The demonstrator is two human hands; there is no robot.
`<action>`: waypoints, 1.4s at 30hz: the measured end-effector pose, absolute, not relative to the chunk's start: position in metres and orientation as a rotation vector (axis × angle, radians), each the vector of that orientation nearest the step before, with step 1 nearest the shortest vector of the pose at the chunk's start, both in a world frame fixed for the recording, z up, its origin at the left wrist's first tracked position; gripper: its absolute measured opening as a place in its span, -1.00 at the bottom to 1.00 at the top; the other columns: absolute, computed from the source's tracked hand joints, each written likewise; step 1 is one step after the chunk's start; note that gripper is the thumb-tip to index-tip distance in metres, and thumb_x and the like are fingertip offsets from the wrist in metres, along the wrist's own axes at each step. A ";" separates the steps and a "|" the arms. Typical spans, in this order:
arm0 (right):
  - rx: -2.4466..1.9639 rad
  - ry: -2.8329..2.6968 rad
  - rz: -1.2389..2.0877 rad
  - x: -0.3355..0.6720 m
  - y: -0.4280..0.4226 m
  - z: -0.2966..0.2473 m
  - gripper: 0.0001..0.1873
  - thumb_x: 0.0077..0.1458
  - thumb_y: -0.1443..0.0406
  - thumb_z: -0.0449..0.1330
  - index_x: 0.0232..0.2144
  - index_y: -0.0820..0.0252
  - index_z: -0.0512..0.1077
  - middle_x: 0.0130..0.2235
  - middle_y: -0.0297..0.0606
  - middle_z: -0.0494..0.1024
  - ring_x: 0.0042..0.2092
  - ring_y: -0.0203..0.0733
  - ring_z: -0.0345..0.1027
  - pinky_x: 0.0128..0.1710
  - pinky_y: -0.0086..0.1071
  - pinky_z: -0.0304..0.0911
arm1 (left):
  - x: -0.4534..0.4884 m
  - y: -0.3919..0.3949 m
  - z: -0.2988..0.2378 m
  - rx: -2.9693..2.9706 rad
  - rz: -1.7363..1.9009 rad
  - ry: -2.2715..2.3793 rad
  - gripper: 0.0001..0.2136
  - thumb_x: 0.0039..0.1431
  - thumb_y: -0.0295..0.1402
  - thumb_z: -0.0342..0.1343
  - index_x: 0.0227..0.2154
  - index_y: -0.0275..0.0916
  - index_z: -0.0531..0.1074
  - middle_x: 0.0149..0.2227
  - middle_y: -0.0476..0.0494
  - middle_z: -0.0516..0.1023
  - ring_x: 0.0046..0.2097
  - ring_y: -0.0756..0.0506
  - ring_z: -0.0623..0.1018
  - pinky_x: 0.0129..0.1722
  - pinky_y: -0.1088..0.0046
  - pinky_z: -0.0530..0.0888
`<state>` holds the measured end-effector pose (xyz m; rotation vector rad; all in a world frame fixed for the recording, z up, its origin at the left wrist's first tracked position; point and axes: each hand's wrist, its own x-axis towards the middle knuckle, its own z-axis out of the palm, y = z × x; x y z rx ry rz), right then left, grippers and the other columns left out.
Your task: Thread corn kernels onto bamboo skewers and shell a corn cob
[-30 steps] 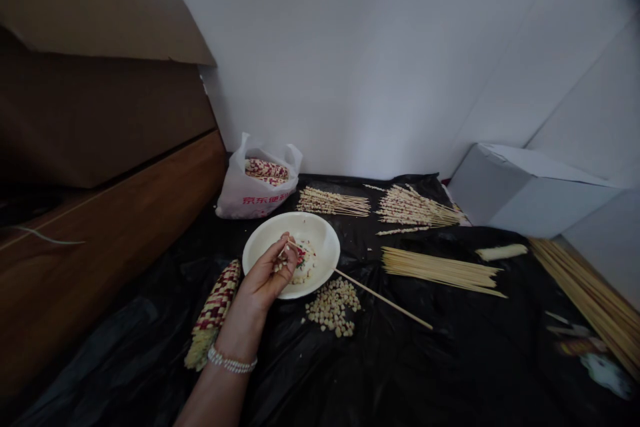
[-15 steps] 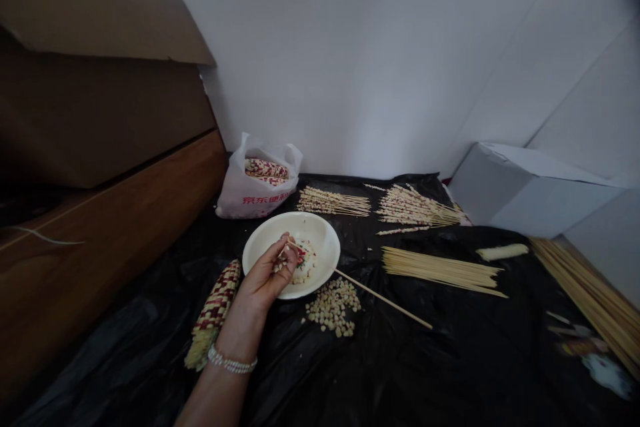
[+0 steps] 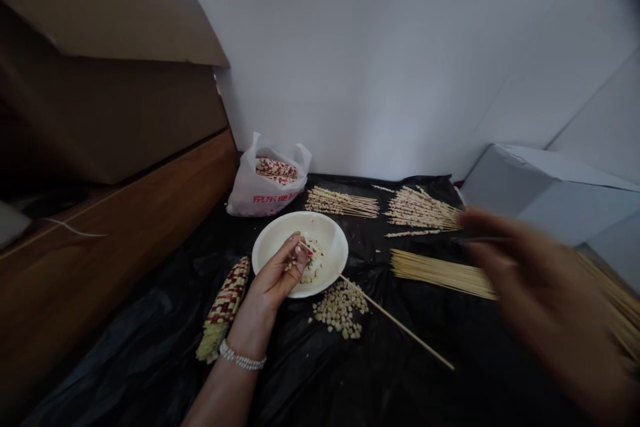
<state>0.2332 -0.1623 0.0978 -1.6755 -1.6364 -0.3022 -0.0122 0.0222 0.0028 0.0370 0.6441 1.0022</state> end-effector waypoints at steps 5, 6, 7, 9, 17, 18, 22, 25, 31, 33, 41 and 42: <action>-1.421 -1.955 0.724 0.182 -0.091 0.067 -0.62 0.27 0.25 0.07 0.10 0.21 0.35 -0.12 -0.14 0.60 -0.21 -0.19 0.51 -0.20 -0.31 0.42 | -0.006 0.015 0.002 0.172 1.069 0.701 -0.84 0.05 -0.72 0.11 -0.35 -0.40 0.49 -0.37 -0.16 0.56 -0.42 0.06 0.54 -0.43 0.68 0.51; -1.388 -1.948 0.822 0.174 -0.085 0.058 -0.57 0.24 0.24 0.10 0.13 0.24 0.31 -0.16 -0.16 0.61 -0.29 -0.23 0.52 -0.31 -0.38 0.43 | -0.005 0.013 0.001 0.201 1.072 0.719 -0.83 0.04 -0.72 0.12 -0.36 -0.39 0.50 -0.38 -0.15 0.56 -0.41 0.06 0.54 -0.42 0.69 0.51; -1.377 -1.956 0.843 0.167 -0.081 0.051 -0.54 0.21 0.25 0.14 0.13 0.27 0.31 -0.24 -0.21 0.63 -0.41 -0.26 0.51 -0.45 -0.44 0.41 | -0.004 0.012 0.001 0.223 1.074 0.734 -0.83 0.03 -0.71 0.13 -0.36 -0.38 0.51 -0.38 -0.14 0.56 -0.40 0.06 0.54 -0.41 0.69 0.51; -1.386 -1.969 0.840 0.160 -0.076 0.040 -0.57 0.24 0.32 0.07 0.14 0.30 0.30 -0.42 -0.31 0.62 -0.61 -0.33 0.42 -0.62 -0.49 0.32 | -0.004 0.011 0.000 0.239 1.078 0.748 -0.82 0.04 -0.71 0.13 -0.36 -0.37 0.52 -0.36 -0.14 0.57 -0.39 0.07 0.55 -0.39 0.70 0.51; -1.486 -2.124 0.349 0.167 -0.062 0.032 -0.58 0.20 0.39 -0.03 0.04 0.24 0.47 -0.24 -0.10 0.66 -0.30 -0.11 0.52 -0.32 -0.31 0.33 | -0.009 0.012 0.004 0.221 1.085 0.718 -0.83 0.13 -0.68 0.05 -0.31 -0.45 0.53 -0.35 -0.21 0.55 -0.36 0.04 0.57 -0.35 0.67 0.55; -1.503 -2.149 0.280 0.168 -0.062 0.031 -0.56 0.20 0.39 -0.04 0.05 0.24 0.46 -0.22 -0.07 0.65 -0.28 -0.08 0.52 -0.32 -0.28 0.32 | -0.009 0.012 0.005 0.210 1.089 0.715 -0.83 0.13 -0.69 0.04 -0.32 -0.45 0.52 -0.36 -0.21 0.54 -0.37 0.05 0.57 -0.35 0.67 0.55; -1.575 -2.209 0.006 0.172 -0.066 0.034 -0.53 0.18 0.42 -0.07 0.06 0.24 0.46 -0.39 -0.09 0.60 -0.42 -0.05 0.45 -0.47 -0.29 0.23 | -0.009 0.014 0.007 0.103 1.102 0.709 -0.82 0.16 -0.68 0.02 -0.29 -0.42 0.50 -0.35 -0.18 0.54 -0.39 0.05 0.56 -0.41 0.67 0.55; -1.578 -2.240 -0.168 0.173 -0.071 0.041 -0.53 0.18 0.45 -0.05 0.05 0.25 0.47 -0.42 -0.11 0.56 -0.41 -0.05 0.43 -0.46 -0.28 0.21 | -0.010 0.016 0.008 0.014 1.080 0.667 -0.78 0.19 -0.64 0.01 -0.15 -0.42 0.47 -0.34 -0.19 0.53 -0.37 0.03 0.56 -0.43 0.65 0.55; -1.539 -2.284 -0.409 0.168 -0.074 0.046 -0.59 0.18 0.48 0.02 0.02 0.24 0.49 -0.44 -0.20 0.53 -0.37 -0.05 0.39 -0.45 -0.29 0.19 | -0.013 0.016 0.006 -0.056 1.053 0.586 -0.73 0.21 -0.63 0.00 -0.05 -0.40 0.42 -0.35 -0.18 0.49 -0.36 0.02 0.54 -0.44 0.64 0.54; -1.525 -2.288 -0.459 0.167 -0.074 0.045 -0.60 0.17 0.48 0.06 0.01 0.24 0.50 -0.46 -0.22 0.51 -0.38 -0.06 0.39 -0.47 -0.30 0.17 | -0.014 0.016 0.005 -0.062 1.046 0.573 -0.74 0.21 -0.63 -0.01 -0.08 -0.40 0.43 -0.36 -0.18 0.48 -0.38 0.02 0.53 -0.46 0.63 0.53; -1.492 -2.299 -0.571 0.166 -0.075 0.046 -0.61 0.12 0.49 0.12 -0.01 0.26 0.51 -0.46 -0.25 0.51 -0.39 -0.09 0.38 -0.47 -0.30 0.17 | -0.016 0.015 0.002 -0.087 1.003 0.495 -0.78 0.23 -0.61 -0.04 -0.15 -0.37 0.45 -0.38 -0.14 0.43 -0.38 0.04 0.51 -0.46 0.64 0.51; -1.492 -2.302 -0.577 0.166 -0.076 0.047 -0.61 0.11 0.49 0.14 -0.01 0.26 0.51 -0.47 -0.25 0.51 -0.39 -0.09 0.38 -0.47 -0.30 0.17 | -0.016 0.015 0.003 -0.089 1.002 0.500 -0.78 0.23 -0.61 -0.04 -0.15 -0.37 0.44 -0.38 -0.14 0.43 -0.38 0.04 0.51 -0.46 0.65 0.51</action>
